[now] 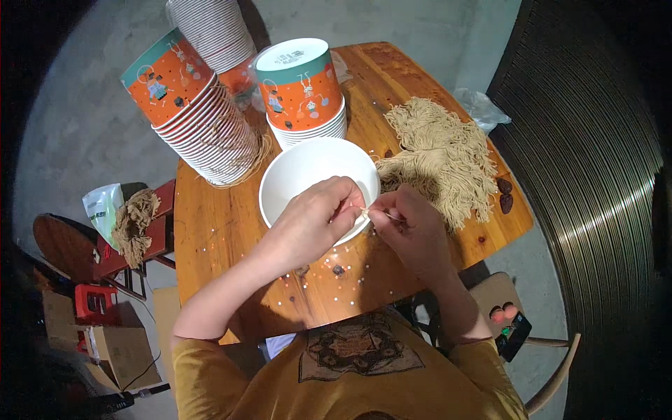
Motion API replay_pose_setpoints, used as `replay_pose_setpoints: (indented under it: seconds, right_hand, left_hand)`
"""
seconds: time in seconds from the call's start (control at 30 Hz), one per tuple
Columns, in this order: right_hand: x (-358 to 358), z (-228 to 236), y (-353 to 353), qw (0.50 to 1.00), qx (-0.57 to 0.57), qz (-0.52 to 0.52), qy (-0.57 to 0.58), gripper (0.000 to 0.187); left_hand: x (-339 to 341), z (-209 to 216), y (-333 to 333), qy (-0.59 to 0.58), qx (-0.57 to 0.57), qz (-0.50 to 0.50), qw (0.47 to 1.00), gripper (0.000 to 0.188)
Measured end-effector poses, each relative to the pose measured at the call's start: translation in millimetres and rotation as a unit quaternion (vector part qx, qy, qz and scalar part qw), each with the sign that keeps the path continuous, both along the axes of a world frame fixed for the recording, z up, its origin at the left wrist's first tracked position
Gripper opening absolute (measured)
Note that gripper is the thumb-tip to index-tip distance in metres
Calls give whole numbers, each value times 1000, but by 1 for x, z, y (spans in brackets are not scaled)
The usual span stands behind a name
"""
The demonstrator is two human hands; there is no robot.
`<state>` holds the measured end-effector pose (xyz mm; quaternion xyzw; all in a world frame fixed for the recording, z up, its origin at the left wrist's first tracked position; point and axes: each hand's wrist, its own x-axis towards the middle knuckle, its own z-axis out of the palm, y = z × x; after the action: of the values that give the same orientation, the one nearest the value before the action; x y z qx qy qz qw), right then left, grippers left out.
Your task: Portioning out and packaging dry fibrous material into paper cups using a small stick tool.
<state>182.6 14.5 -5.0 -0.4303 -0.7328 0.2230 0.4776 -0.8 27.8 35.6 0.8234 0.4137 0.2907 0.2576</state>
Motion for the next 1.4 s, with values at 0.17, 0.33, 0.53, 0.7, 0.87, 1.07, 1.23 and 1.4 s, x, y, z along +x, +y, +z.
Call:
replay_pose_setpoints:
  seconds: [0.17,0.33,0.53,0.7,0.87,1.07,1.23,1.4]
  right_hand:
    - [0,0,0,1000,-5,1,2,12]
    - [-2,-4,0,1000,9,0,9,11]
    - [-1,-5,0,1000,-8,6,18,11]
    - [-2,-3,0,998,-42,-1,46,10]
    - [1,-4,0,999,-38,-3,21,10]
    - [2,-6,0,999,49,-15,-10,13]
    - [10,-16,5,981,164,-10,-99,21]
    - [12,-13,8,966,220,-9,-136,28]
  left_hand:
    - [5,6,-4,14,-134,49,990,10]
    - [4,-3,-2,-46,-125,38,990,11]
    - [6,-6,0,-87,-134,38,986,9]
    - [6,-8,3,-125,-178,35,975,9]
    - [7,-7,5,-208,-246,-12,947,17]
    - [6,-12,10,-233,-269,-28,934,23]
    - [7,-12,13,-238,-282,-20,929,24]
    - [7,-8,14,-204,-293,-10,934,28]
